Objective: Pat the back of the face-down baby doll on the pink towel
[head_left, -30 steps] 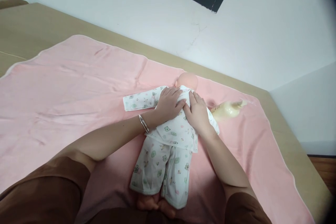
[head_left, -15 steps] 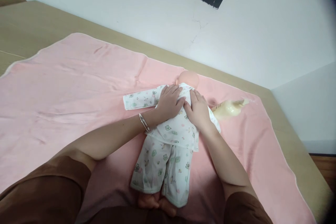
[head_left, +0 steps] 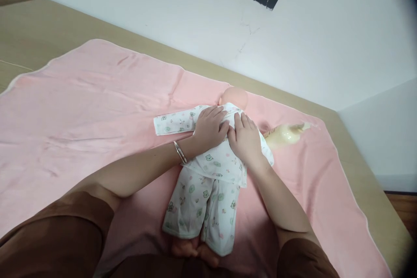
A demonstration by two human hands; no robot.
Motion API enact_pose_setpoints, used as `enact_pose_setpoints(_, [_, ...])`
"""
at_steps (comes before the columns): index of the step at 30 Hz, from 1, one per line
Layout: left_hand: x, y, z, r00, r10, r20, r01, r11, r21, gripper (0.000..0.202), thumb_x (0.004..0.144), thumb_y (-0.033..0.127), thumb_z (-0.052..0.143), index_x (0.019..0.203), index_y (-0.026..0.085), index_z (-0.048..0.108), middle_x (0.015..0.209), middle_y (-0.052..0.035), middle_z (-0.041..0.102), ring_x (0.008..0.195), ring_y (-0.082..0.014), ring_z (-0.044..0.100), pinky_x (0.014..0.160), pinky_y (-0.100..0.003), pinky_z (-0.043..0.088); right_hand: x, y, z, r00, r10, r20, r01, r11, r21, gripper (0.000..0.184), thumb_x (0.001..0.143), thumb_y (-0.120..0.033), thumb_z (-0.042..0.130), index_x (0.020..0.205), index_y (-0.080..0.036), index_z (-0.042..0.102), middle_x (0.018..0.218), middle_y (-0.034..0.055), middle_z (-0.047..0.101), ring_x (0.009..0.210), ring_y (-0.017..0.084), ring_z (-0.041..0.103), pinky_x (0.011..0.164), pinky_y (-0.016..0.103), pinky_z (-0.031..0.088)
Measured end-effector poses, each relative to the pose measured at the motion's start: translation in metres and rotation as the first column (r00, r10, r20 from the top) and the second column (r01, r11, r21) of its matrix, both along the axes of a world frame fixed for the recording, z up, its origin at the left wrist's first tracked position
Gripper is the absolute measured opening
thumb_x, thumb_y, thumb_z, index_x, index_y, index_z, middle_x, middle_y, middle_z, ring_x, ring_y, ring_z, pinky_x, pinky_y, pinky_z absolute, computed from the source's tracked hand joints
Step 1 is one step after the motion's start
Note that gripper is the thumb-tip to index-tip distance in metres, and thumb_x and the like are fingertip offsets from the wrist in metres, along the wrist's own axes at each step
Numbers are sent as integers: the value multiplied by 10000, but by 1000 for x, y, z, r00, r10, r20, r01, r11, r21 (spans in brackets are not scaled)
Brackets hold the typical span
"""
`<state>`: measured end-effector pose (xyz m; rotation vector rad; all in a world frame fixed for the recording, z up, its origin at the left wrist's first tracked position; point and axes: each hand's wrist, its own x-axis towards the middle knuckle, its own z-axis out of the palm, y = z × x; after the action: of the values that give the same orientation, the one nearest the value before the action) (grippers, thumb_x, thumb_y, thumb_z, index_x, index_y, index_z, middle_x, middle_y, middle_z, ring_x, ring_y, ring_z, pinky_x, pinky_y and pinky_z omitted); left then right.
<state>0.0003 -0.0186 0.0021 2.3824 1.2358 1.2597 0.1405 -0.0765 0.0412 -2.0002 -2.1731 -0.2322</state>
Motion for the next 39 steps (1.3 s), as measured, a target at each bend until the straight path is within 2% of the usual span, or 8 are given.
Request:
enact_pose_setpoints(6, [1,3,3,996,-43,-77,38,997,-63,418,958,291,443,1316,138,595,1407,-131,607,1365,-286,503,1185,-491,351,6,7,-6,991,15,-134,-16,1000,-4,558,1008,-359,331,1491,-90,398,1542,229,441,1443,351,387,1156,592,312])
enact_pose_setpoints(18, [2,2,6,993,-48,-111,37,995,-96,458,974,312,413,1347,93,566,1442,-146,573,1392,-299,467,1206,-480,312,5,6,-7,987,4,-164,-6,1000,-17,578,1005,-365,327,1509,-87,377,1566,229,408,1477,347,339,1177,599,281])
enact_pose_setpoints(25, [2,1,6,993,-13,-120,-2,992,-126,474,961,326,449,1387,132,522,1473,-146,539,1432,-323,419,1212,-528,295,7,7,-7,981,6,-194,-12,999,-31,576,997,-362,335,1511,-105,371,1575,221,401,1503,346,305,1192,658,195])
enact_pose_setpoints(29, [2,0,7,992,-2,-126,-17,989,-150,487,963,337,451,1388,110,517,1483,-163,519,1437,-354,401,1212,-552,286,8,8,-10,976,8,-219,-12,1000,-17,576,991,-363,346,1508,-112,374,1578,220,397,1509,342,293,1194,642,202])
enact_pose_setpoints(34, [2,0,8,994,-7,-113,-12,986,-166,471,958,336,457,1379,136,521,1486,-155,518,1441,-343,398,1214,-555,278,8,8,-13,973,10,-232,-11,1000,-4,572,989,-371,344,1506,-128,375,1589,224,376,1514,353,280,1180,654,216])
enact_pose_setpoints(39, [2,0,8,994,-14,-109,-5,984,-176,490,960,340,448,1389,112,511,1495,-165,504,1449,-350,385,1228,-545,262,8,7,-12,972,2,-236,-4,1000,-7,579,992,-375,337,1511,-122,371,1593,221,369,1517,350,277,1191,638,208])
